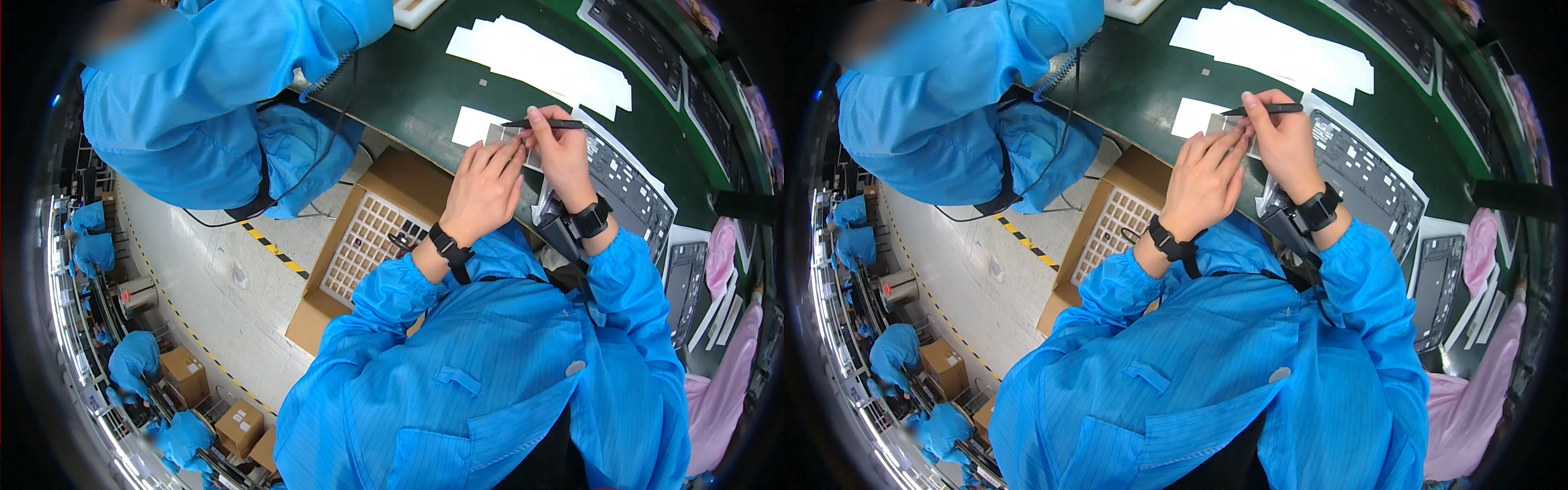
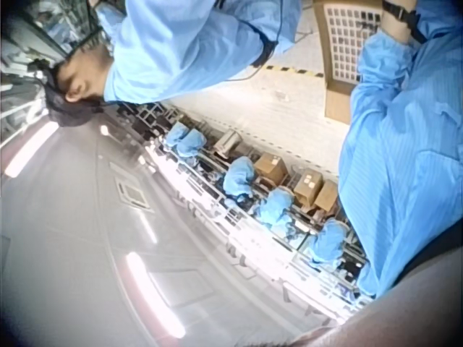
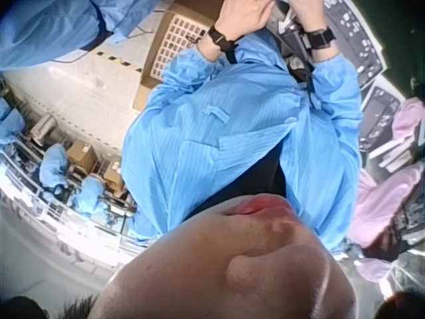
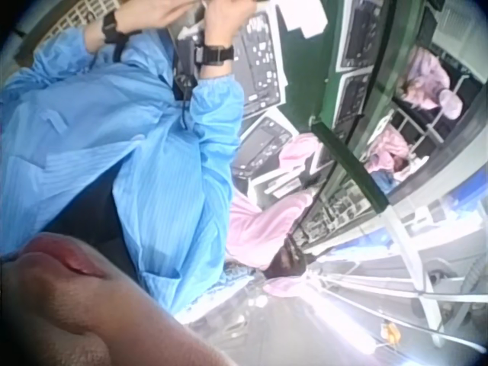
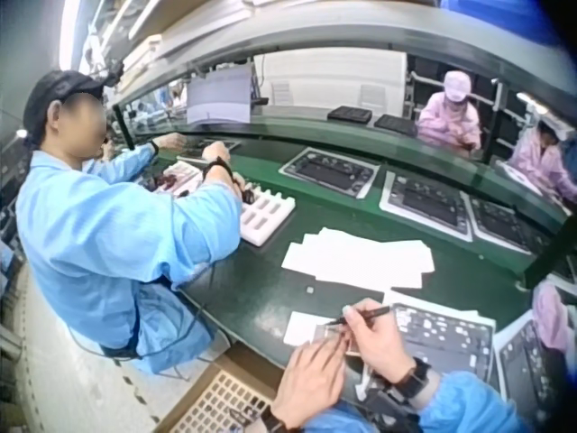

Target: Assembling and inspecting electronic chassis components on a factory line.

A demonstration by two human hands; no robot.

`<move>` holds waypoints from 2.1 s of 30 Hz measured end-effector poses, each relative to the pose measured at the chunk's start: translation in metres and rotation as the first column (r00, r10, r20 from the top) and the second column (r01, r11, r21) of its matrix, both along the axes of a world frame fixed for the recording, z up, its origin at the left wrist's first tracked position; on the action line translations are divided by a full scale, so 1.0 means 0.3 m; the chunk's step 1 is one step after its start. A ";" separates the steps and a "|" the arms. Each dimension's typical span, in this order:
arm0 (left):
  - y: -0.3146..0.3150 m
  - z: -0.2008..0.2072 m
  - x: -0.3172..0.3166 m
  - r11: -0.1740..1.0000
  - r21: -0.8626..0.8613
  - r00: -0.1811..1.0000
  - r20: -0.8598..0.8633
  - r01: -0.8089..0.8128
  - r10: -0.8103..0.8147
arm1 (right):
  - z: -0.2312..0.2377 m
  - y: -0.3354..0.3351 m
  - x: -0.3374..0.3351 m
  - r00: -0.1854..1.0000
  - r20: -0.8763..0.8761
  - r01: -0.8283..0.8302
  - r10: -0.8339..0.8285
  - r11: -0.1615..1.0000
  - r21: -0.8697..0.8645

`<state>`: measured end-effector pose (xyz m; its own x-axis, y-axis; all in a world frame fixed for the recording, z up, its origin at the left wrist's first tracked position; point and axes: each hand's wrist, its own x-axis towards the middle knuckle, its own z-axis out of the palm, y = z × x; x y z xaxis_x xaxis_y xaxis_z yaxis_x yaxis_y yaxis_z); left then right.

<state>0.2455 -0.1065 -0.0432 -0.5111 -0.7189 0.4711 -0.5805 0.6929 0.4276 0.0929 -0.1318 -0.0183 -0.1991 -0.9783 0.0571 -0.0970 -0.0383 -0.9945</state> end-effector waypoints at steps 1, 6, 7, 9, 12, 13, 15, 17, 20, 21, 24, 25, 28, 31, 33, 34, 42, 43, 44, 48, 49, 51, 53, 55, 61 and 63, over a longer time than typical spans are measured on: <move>-0.001 0.000 -0.001 1.000 -0.003 1.000 -0.007 -0.003 0.003 | -0.004 -0.001 -0.006 1.000 0.000 0.002 -0.002 1.000 0.000; -0.002 -0.002 -0.001 1.000 -0.015 1.000 -0.016 -0.014 0.013 | -0.013 -0.007 -0.016 0.984 -0.179 -0.004 0.013 0.999 0.051; -0.001 0.000 -0.002 1.000 -0.011 1.000 -0.010 -0.014 0.014 | -0.012 -0.006 -0.015 0.984 -0.178 -0.004 0.013 0.999 0.050; 0.004 0.005 -0.002 1.000 -0.008 1.000 -0.004 -0.015 0.015 | -0.010 -0.001 -0.012 0.984 -0.175 -0.013 0.019 0.999 0.036; 0.011 0.011 -0.013 1.000 -0.013 1.000 -0.018 -0.010 0.010 | -0.004 0.014 -0.011 0.996 -0.083 0.034 -0.037 0.999 -0.040; 0.010 0.010 -0.017 1.000 -0.011 1.000 -0.021 -0.004 0.003 | 0.004 0.021 -0.024 0.995 -0.088 0.047 -0.050 0.998 -0.039; 0.008 0.010 -0.025 1.000 -0.004 1.000 -0.014 0.014 -0.014 | 0.041 0.037 -0.066 0.990 0.057 0.131 -0.126 0.987 -0.097; 0.001 0.013 -0.009 0.999 0.037 1.000 0.000 0.023 -0.023 | 0.142 0.092 -0.161 0.991 -0.029 0.122 -0.128 0.979 -0.164; 0.018 0.036 -0.020 0.999 0.032 0.987 -0.158 -0.021 0.026 | 0.280 0.294 -0.414 0.966 -0.120 0.216 -0.231 0.969 -0.122; 0.038 0.056 -0.034 0.998 0.014 0.966 -0.252 -0.061 0.062 | 0.280 0.382 -0.499 0.957 -0.111 0.260 -0.267 0.963 -0.068; 0.120 0.115 -0.138 0.993 0.039 0.947 -0.307 0.115 -0.098 | 0.212 0.644 -0.664 0.897 0.030 0.438 -0.441 0.896 0.071; 0.157 0.137 -0.191 0.968 0.086 0.916 -0.355 0.234 -0.190 | 0.167 0.719 -0.698 0.897 0.030 0.434 -0.442 0.890 0.140; 0.254 0.154 -0.365 0.847 0.108 0.829 -0.302 0.520 -0.471 | 0.104 0.832 -0.698 0.892 -0.009 0.436 -0.453 0.853 0.287; 0.338 0.136 -0.491 0.764 0.132 0.771 -0.208 0.632 -0.602 | 0.035 0.873 -0.699 0.904 -0.080 0.427 -0.419 0.882 0.200; 0.375 0.117 -0.553 0.717 0.135 0.729 -0.151 0.684 -0.667 | 0.025 0.882 -0.709 0.911 -0.117 0.411 -0.396 0.897 0.164; 0.389 0.105 -0.572 0.708 0.134 0.721 -0.143 0.693 -0.678 | 0.028 0.883 -0.718 0.906 -0.111 0.423 -0.409 0.892 0.161; 0.419 0.099 -0.616 0.759 0.170 0.772 -0.020 0.629 -0.635 | 0.026 0.867 -0.742 0.933 -0.158 0.347 -0.324 0.926 0.150; 0.416 0.098 -0.612 0.757 0.174 0.768 0.005 0.629 -0.640 | 0.033 0.859 -0.737 0.935 -0.140 0.345 -0.325 0.925 0.160; 0.421 0.098 -0.614 0.745 0.177 0.758 -0.007 0.643 -0.652 | 0.040 0.854 -0.732 0.937 -0.123 0.343 -0.326 0.924 0.170; 0.417 0.099 -0.616 0.751 0.161 0.758 0.022 0.641 -0.652 | 0.043 0.859 -0.728 0.909 -0.275 0.352 -0.313 0.930 0.103; 0.417 0.101 -0.617 0.752 0.157 0.758 0.031 0.640 -0.652 | 0.046 0.858 -0.723 0.892 -0.299 0.379 -0.338 0.921 0.087; 0.416 0.104 -0.617 0.755 0.149 0.759 0.038 0.639 -0.650 | 0.040 0.857 -0.721 0.891 -0.292 0.388 -0.349 0.917 0.089; 0.415 0.104 -0.614 0.756 0.136 0.759 0.040 0.641 -0.650 | 0.046 0.852 -0.716 0.889 -0.288 0.394 -0.355 0.915 0.089; 0.415 0.097 -0.619 0.756 0.133 0.759 0.044 0.640 -0.650 | 0.046 0.848 -0.716 0.887 -0.251 0.423 -0.387 0.900 0.108; 0.424 0.095 -0.636 0.769 0.091 0.764 0.089 0.632 -0.639 | 0.052 0.832 -0.713 0.868 -0.198 0.489 -0.456 0.854 0.179; 0.430 0.093 -0.645 0.773 0.073 0.765 0.106 0.631 -0.635 | 0.046 0.838 -0.716 0.863 -0.231 0.489 -0.449 0.858 0.159</move>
<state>0.0519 0.0224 -0.0152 -0.9050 -0.2259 0.3604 -0.0621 0.9084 0.4136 -0.1218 0.1196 -0.0045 -0.6427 -0.7641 -0.0552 -0.2282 0.2597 -0.9383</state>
